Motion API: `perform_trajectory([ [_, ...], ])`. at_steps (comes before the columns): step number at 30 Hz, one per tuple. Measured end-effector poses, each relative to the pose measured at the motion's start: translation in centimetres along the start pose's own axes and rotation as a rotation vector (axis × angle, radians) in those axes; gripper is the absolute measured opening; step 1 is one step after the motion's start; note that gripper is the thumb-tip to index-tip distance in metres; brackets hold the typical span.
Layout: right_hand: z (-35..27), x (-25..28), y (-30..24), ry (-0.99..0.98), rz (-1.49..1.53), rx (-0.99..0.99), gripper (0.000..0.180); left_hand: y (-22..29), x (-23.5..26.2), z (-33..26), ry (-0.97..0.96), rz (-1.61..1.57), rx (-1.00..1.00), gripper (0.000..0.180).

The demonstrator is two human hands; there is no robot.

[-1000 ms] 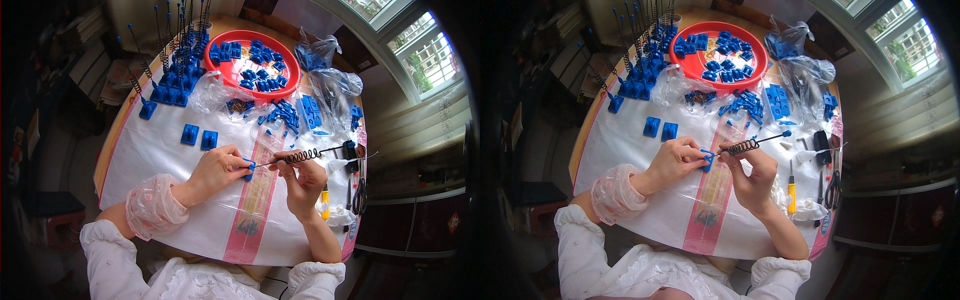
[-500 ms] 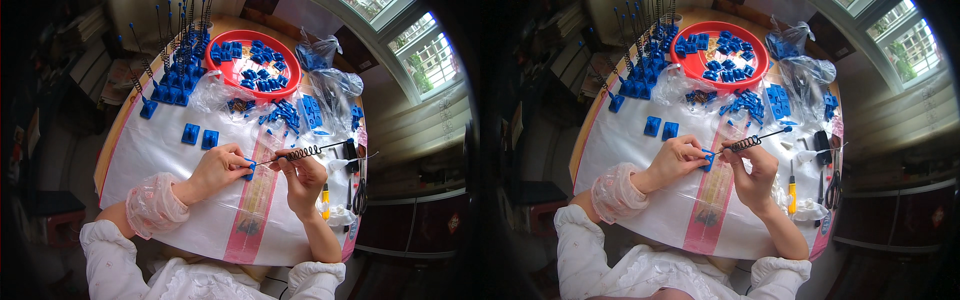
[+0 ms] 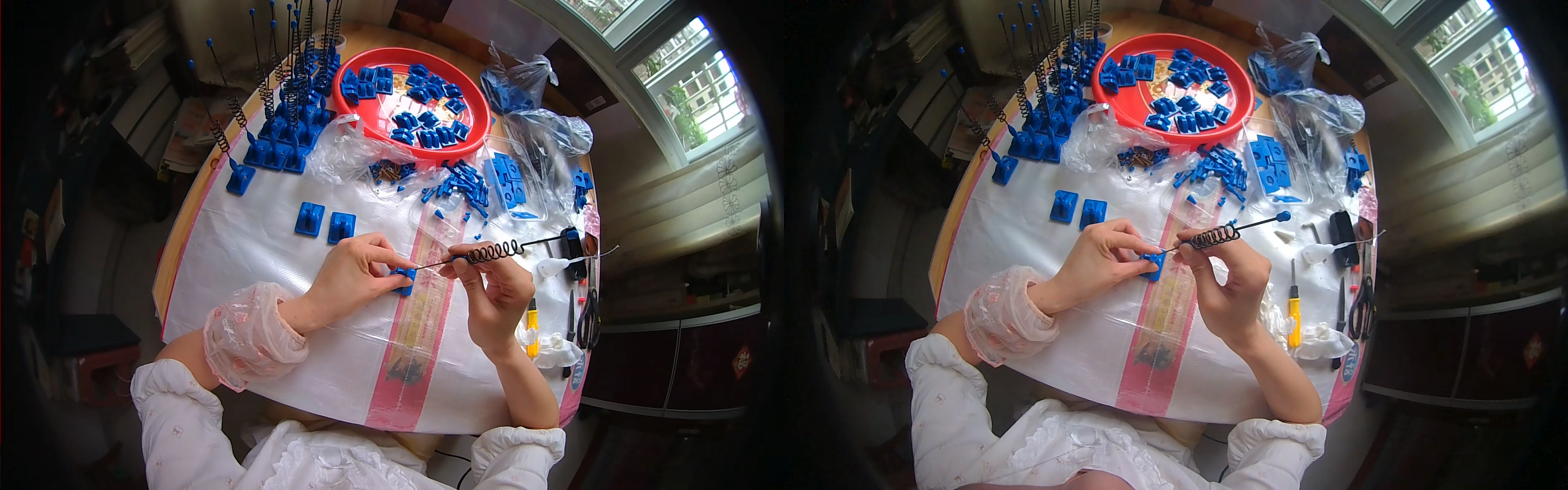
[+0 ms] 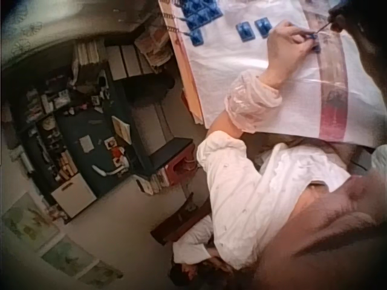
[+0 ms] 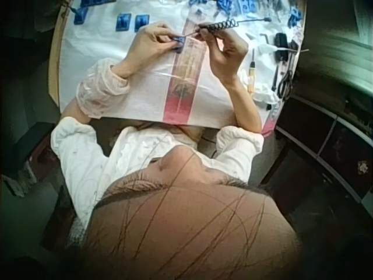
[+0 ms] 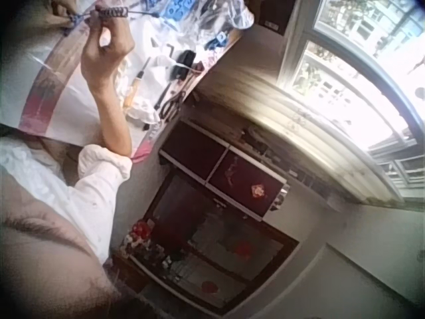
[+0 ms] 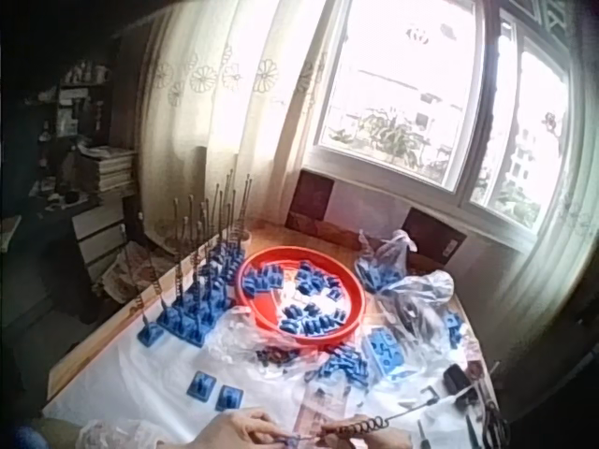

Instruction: The person is manually assembling small blue plastic lighting fixture components with metallic internal parts.

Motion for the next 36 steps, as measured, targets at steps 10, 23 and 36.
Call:
perform_trajectory([
  [10, -0.12, -0.17, -0.06, -0.004, -0.007, -0.014, 0.007, -0.46, -0.2, 0.0, 0.001, 0.006, -0.002, 0.021],
  [23, -0.16, -0.3, -0.22, -0.005, -0.048, 0.005, 0.006, -0.52, -0.25, 0.05, -0.005, -0.031, -0.007, 0.019],
  [36, -0.13, -0.54, -0.17, -0.011, -0.051, 0.008, 0.007, -0.44, -0.19, 0.06, -0.011, -0.029, -0.007, 0.018],
])
Point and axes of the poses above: each hand's wrist, its own z-axis towards the middle knuckle, its own x-axis out of the back of the hand, y = z × x, the point moved 5 cm from there along z, towards the middle knuckle, and after that the axes turned 1 degree about -z, right-handed, at the moved point
